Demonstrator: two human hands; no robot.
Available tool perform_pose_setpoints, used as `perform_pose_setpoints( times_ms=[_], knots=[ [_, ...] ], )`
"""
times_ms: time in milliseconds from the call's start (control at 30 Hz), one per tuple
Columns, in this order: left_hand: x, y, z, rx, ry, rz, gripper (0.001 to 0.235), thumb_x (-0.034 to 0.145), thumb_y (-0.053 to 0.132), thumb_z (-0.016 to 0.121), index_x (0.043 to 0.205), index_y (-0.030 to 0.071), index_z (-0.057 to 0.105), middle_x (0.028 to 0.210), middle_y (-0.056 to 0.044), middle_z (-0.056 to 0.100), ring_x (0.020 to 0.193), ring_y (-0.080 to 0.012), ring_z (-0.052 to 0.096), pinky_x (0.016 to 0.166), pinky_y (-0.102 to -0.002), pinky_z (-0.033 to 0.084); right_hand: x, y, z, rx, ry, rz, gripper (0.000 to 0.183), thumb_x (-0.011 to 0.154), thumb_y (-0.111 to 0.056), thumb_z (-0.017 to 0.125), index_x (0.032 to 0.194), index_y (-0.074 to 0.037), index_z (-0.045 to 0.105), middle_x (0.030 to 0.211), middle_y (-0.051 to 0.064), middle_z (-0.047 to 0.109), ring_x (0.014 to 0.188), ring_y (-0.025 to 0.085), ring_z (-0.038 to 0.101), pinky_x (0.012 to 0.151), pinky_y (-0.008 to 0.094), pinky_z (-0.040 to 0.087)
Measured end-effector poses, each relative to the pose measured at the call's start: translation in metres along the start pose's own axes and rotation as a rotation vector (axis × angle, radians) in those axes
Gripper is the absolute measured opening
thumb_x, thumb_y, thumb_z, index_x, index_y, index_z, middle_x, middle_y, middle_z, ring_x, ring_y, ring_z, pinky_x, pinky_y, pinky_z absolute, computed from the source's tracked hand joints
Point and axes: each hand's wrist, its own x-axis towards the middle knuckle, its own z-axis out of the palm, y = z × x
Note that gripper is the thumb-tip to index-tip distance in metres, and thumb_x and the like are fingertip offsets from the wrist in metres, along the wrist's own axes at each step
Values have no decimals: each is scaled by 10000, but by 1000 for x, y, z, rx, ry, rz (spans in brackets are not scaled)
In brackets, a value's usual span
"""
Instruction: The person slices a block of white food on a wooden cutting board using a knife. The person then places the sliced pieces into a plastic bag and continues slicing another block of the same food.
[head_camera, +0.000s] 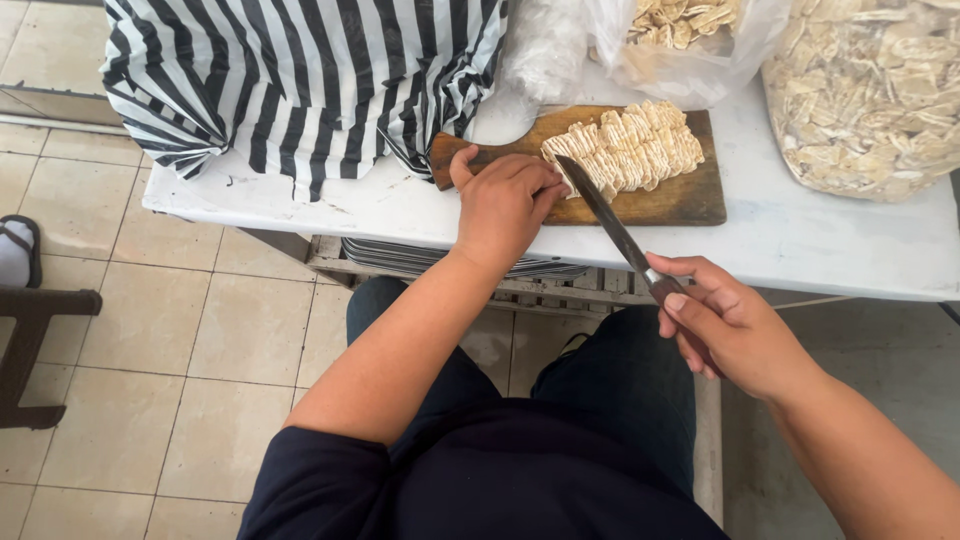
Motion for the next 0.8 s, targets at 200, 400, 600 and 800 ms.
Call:
perform_pose_setpoints(
  times_ms=[200, 400, 600, 800],
  knots=[
    [0, -1, -1, 19, -10, 12, 87, 862, 230, 800, 844, 177, 733, 934, 67, 734, 964, -139, 694, 1087, -540, 262, 1, -2, 1, -33, -12, -13, 477, 971, -226, 516, 1447, -253, 551, 764, 41, 598, 467, 88, 485, 390, 235, 386],
    [1, -1, 0, 12, -10, 14, 81, 864, 225, 797, 848, 178, 732, 939, 67, 735, 968, -139, 692, 1085, -540, 263, 4, -6, 4, -60, -12, 0, 481, 973, -224, 514, 1452, -256, 537, 760, 40, 588, 468, 91, 493, 395, 240, 399],
    [2, -2, 0, 5, -27, -4, 60, 862, 193, 784, 833, 173, 735, 913, 61, 729, 947, -147, 693, 1073, -539, 266, 17, -13, 9, -109, -11, 7, 477, 982, -225, 502, 1455, -284, 530, 756, 39, 586, 471, 92, 492, 390, 243, 397],
    [3, -2, 2, 22, -36, -24, 63, 853, 190, 787, 802, 184, 751, 869, 57, 716, 914, -149, 688, 1065, -552, 274, 43, -19, 16, -177, -31, -80, 475, 996, -211, 497, 1468, -262, 519, 766, 40, 592, 464, 98, 509, 388, 256, 426]
  ],
)
